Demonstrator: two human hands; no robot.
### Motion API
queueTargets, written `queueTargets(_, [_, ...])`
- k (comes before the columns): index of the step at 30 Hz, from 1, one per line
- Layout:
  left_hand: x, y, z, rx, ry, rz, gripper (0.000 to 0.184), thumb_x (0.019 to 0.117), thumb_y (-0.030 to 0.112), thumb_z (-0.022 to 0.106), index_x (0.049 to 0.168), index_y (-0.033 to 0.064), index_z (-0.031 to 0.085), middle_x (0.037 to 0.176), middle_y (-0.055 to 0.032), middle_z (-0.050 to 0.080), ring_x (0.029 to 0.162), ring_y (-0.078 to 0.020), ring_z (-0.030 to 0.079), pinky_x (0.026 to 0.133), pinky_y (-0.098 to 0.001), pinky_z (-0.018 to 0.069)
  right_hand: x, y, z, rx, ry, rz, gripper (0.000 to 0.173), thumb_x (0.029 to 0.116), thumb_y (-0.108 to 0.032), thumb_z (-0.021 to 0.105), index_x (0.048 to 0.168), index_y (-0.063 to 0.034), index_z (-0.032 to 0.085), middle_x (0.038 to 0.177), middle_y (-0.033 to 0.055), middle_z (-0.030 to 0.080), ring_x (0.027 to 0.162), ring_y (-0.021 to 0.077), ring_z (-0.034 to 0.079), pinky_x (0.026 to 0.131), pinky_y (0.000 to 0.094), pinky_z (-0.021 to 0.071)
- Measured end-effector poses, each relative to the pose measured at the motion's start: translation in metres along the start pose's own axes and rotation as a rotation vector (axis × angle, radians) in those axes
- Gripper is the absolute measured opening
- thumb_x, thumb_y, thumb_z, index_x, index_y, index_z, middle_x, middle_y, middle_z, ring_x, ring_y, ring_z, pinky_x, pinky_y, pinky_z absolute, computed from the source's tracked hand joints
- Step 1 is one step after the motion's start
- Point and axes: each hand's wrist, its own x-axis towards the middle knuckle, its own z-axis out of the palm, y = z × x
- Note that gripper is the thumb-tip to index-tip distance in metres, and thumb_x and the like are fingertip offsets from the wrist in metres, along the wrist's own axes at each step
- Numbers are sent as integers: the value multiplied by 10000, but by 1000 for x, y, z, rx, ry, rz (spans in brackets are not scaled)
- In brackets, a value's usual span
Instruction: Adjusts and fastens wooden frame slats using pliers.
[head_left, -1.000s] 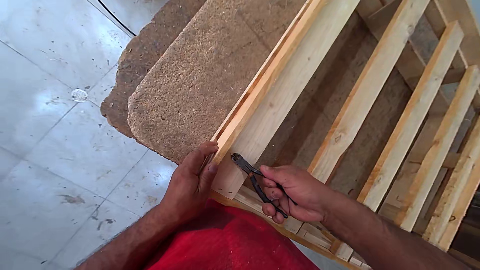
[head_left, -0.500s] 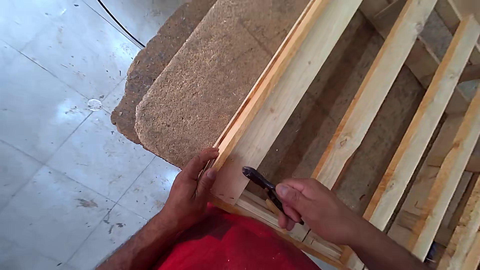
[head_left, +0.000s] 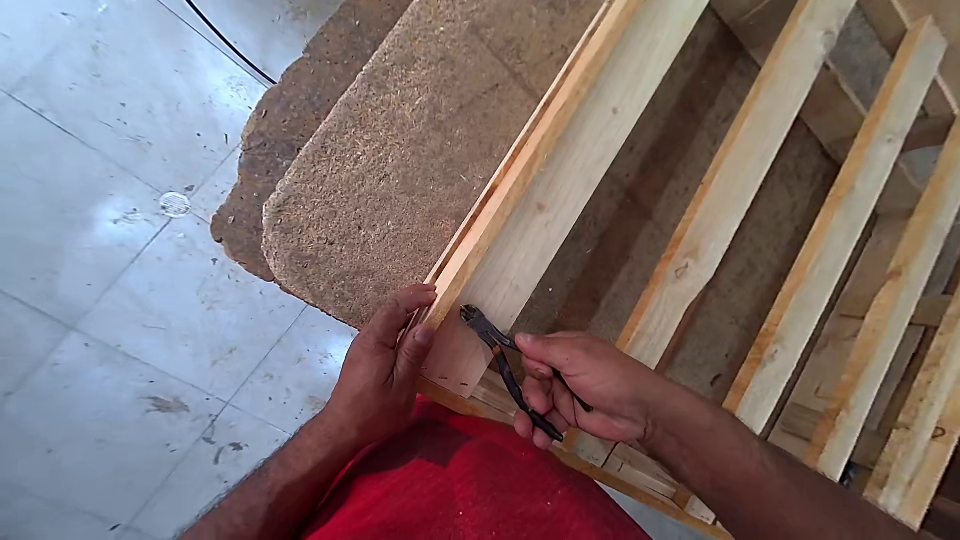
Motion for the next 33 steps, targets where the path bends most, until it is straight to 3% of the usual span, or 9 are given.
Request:
queueTargets(3, [1, -1, 0, 3, -2, 5, 437, 1080, 449, 415, 1381, 179, 583, 1419, 48, 596, 1198, -77, 638, 960, -317, 595, -2, -3, 6, -12, 55, 1, 459, 1128, -408, 357, 880, -51, 505, 662, 104, 619, 620, 235, 715, 618, 375, 642])
queueTargets(7, [1, -3, 1, -24, 2, 9, 444, 1080, 448, 423, 1383, 163, 580, 1432, 28, 585, 1216, -103, 634, 966, -330, 600, 7, -3, 10, -136, 112, -51, 421, 1122, -399, 382, 871, -79, 492, 594, 17, 439, 488, 132, 567, 508, 286, 575])
queueTargets(11, [2, -3, -1, -8, -18, 16, 450, 1082, 446, 407, 1372, 156, 592, 1452, 11, 567, 1263, -120, 610, 997, -353, 589, 5, -2, 5, -235, 77, -64, 427, 1124, -392, 355, 869, -82, 502, 599, 23, 478, 524, 160, 608, 564, 329, 609])
queueTargets(14, [2, -4, -1, -19, -19, 14, 461, 1080, 452, 409, 1369, 146, 597, 1458, -7, 564, 1296, -139, 592, 1021, -374, 580, -5, -1, -8, -155, 5, -6, 461, 1132, -374, 272, 895, -61, 514, 742, 145, 711, 734, 302, 768, 713, 430, 663])
queueTargets(16, [1, -4, -1, -20, -25, 14, 456, 1081, 444, 414, 1374, 145, 595, 1460, -8, 563, 1289, -138, 596, 1018, -370, 581, -5, 0, -11, -78, -34, 13, 477, 1135, -389, 244, 935, -50, 515, 802, 185, 732, 797, 336, 776, 742, 444, 663])
queueTargets(20, [1, -2, -1, 0, -35, 5, 450, 1079, 440, 409, 1372, 154, 593, 1456, 3, 561, 1244, -119, 618, 977, -347, 597, -4, -4, -7, -13, -34, 40, 464, 1136, -397, 282, 947, -40, 512, 775, 181, 712, 761, 326, 772, 711, 432, 664])
queueTargets(24, [2, -3, -2, -14, -36, 8, 456, 1079, 443, 416, 1385, 151, 587, 1464, -5, 557, 1269, -132, 607, 998, -361, 589, -10, -10, 7, -38, 75, 69, 453, 1130, -406, 341, 905, -46, 499, 695, 135, 660, 670, 281, 748, 646, 403, 659])
queueTargets(33, [3, -5, -1, -13, -47, 13, 465, 1077, 458, 405, 1378, 147, 574, 1476, -10, 540, 1310, -148, 578, 1024, -367, 574, -10, -14, 23, -195, 235, 24, 403, 1126, -377, 378, 894, -66, 490, 608, 30, 455, 501, 158, 595, 533, 321, 609])
